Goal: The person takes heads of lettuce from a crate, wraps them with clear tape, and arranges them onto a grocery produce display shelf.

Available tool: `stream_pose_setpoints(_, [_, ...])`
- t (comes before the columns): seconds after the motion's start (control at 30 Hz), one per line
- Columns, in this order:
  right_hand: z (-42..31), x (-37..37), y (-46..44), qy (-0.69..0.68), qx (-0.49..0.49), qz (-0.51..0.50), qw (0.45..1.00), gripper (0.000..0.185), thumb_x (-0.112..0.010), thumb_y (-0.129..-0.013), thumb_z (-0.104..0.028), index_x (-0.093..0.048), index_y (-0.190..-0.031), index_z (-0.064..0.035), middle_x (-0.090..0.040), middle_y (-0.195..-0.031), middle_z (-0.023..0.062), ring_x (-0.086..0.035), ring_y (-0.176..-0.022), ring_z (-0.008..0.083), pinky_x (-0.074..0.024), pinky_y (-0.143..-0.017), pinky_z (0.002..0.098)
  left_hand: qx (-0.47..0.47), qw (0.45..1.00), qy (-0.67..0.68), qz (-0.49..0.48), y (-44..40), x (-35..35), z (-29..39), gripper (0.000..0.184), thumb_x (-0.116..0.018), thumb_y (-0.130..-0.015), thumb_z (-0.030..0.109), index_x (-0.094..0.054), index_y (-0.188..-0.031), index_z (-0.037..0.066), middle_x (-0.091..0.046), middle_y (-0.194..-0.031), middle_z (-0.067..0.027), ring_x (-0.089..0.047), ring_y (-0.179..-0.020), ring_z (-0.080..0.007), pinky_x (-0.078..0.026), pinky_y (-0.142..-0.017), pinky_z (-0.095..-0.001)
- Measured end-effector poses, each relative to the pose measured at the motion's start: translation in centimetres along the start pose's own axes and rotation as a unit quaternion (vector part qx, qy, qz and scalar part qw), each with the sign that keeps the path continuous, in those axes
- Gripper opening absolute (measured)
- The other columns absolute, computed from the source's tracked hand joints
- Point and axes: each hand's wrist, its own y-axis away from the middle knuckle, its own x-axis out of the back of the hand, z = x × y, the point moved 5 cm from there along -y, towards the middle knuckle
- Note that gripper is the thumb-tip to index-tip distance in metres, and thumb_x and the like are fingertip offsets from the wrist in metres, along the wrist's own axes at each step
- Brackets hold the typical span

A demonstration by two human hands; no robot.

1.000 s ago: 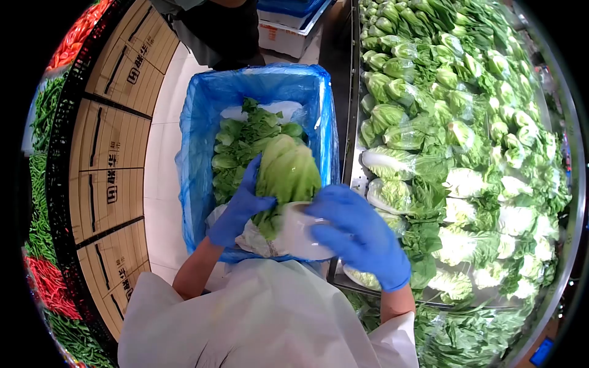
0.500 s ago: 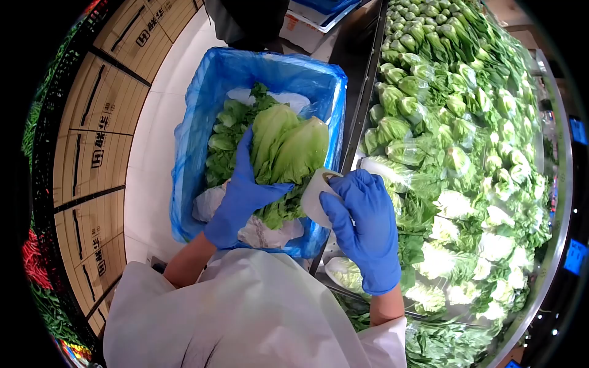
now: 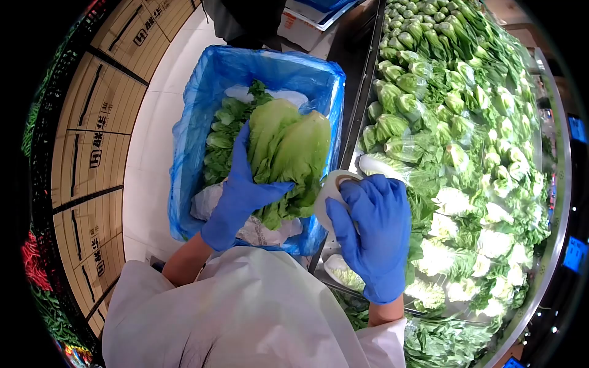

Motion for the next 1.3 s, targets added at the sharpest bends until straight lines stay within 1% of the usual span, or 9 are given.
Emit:
stream_pose_setpoints(0.13, [0.0,1.1,0.3,-0.072,-0.022,0.003,0.997,0.025,-0.062,-0.071,-0.014,-0.057,-0.091,0.0010,-0.054,-0.078,0.0114,-0.048,-0.073,0.0294,-0.0353,-0.069,0.0382,0.044,0.998,-0.009,0.034,0.0,0.3,-0.5,0.121,-0.083,-0.055,0.020,0.004,-0.138,0.003,-0.032,-0.132,-0.0188,-0.041,-0.118,-0.0257,-0.037,-0.097,-0.0353])
stream_pose_setpoints(0.2, [-1.3,0.6,-0.1,-0.251,0.067,-0.014,0.965,0.027,-0.062,-0.071,-0.015,-0.057,-0.092,0.0008,-0.053,-0.077,0.0108,-0.048,-0.074,0.0289,-0.0355,-0.069,0.0371,0.040,0.998,-0.041,0.035,0.1,-0.1,-0.2,0.121,-0.083,-0.055,0.019,0.004,-0.138,0.003,-0.032,-0.132,-0.0189,-0.041,-0.118,-0.0256,-0.037,-0.096,-0.0352])
stream_pose_setpoints(0.27, [-1.7,-0.2,-0.6,-0.174,0.057,-0.028,0.983,0.027,-0.063,-0.071,-0.016,-0.057,-0.092,0.0001,-0.054,-0.078,0.0102,-0.048,-0.074,0.0280,-0.0354,-0.069,0.0365,0.011,0.997,0.063,0.048,0.3,-0.9,0.2,0.119,-0.081,-0.056,0.014,0.003,-0.138,0.003,-0.032,-0.133,-0.0193,-0.042,-0.118,-0.0251,-0.038,-0.096,-0.0343])
stream_pose_setpoints(0.37, [-1.7,-1.0,-1.0,0.015,0.037,-0.061,0.997,0.027,-0.066,-0.071,-0.019,-0.055,-0.089,-0.0023,-0.056,-0.081,0.0085,-0.048,-0.073,0.0255,-0.0350,-0.068,0.0364,-0.019,0.998,0.044,0.045,0.5,-0.7,2.3,0.117,-0.081,-0.056,0.011,0.003,-0.138,0.003,-0.032,-0.132,-0.0191,-0.042,-0.118,-0.0253,-0.038,-0.096,-0.0341])
stream_pose_setpoints(0.7, [-4.1,0.9,-0.4,0.043,0.034,0.044,0.998,0.031,-0.069,-0.066,-0.016,-0.056,-0.092,-0.0028,-0.051,-0.077,0.0067,-0.047,-0.076,0.0261,-0.0343,-0.074,0.0384,-0.053,0.993,0.066,0.084,0.5,-0.5,2.6,0.116,-0.081,-0.058,0.012,0.003,-0.137,0.001,-0.032,-0.131,-0.0186,-0.041,-0.118,-0.0257,-0.037,-0.097,-0.0365])
stream_pose_setpoints(1.0, [-3.0,0.6,-0.6,-0.019,0.000,0.072,0.997,0.034,-0.073,-0.061,-0.012,-0.057,-0.089,-0.0023,-0.055,-0.079,0.0087,-0.048,-0.076,0.0281,-0.0374,-0.070,0.0395,-0.039,0.997,0.066,0.026,0.4,-0.7,5.1,0.116,-0.081,-0.058,0.014,0.003,-0.137,0.001,-0.029,-0.133,-0.0179,-0.035,-0.122,-0.0259,-0.033,-0.100,-0.0369])
stream_pose_setpoints(1.07, [-3.0,0.9,-0.6,-0.035,0.004,0.080,0.996,0.034,-0.073,-0.061,-0.012,-0.057,-0.089,-0.0021,-0.055,-0.078,0.0093,-0.048,-0.076,0.0289,-0.0381,-0.070,0.0400,0.144,0.913,0.381,0.015,0.6,-1.1,5.5,0.116,-0.081,-0.058,0.014,0.004,-0.138,0.002,-0.027,-0.133,-0.0172,-0.033,-0.123,-0.0259,-0.032,-0.100,-0.0370])
stream_pose_setpoints(1.2, [-3.4,1.1,-0.7,-0.015,0.024,0.076,0.997,0.035,-0.073,-0.060,-0.013,-0.056,-0.088,-0.0012,-0.054,-0.077,0.0104,-0.048,-0.074,0.0310,-0.0388,-0.070,0.0411,0.033,0.927,0.374,-0.013,0.6,-1.5,3.8,0.119,-0.082,-0.057,0.015,0.004,-0.138,0.003,-0.026,-0.134,-0.0165,-0.032,-0.124,-0.0257,-0.031,-0.101,-0.0373])
stream_pose_setpoints(1.3, [-3.3,1.0,-0.7,-0.011,0.024,0.064,0.998,0.034,-0.073,-0.060,-0.014,-0.056,-0.086,-0.0011,-0.054,-0.077,0.0104,-0.048,-0.074,0.0313,-0.0387,-0.070,0.0411,-0.003,0.978,0.208,0.003,0.3,-1.3,3.6,0.122,-0.084,-0.054,0.017,0.003,-0.138,0.003,-0.025,-0.134,-0.0158,-0.032,-0.124,-0.0255,-0.031,-0.102,-0.0369])
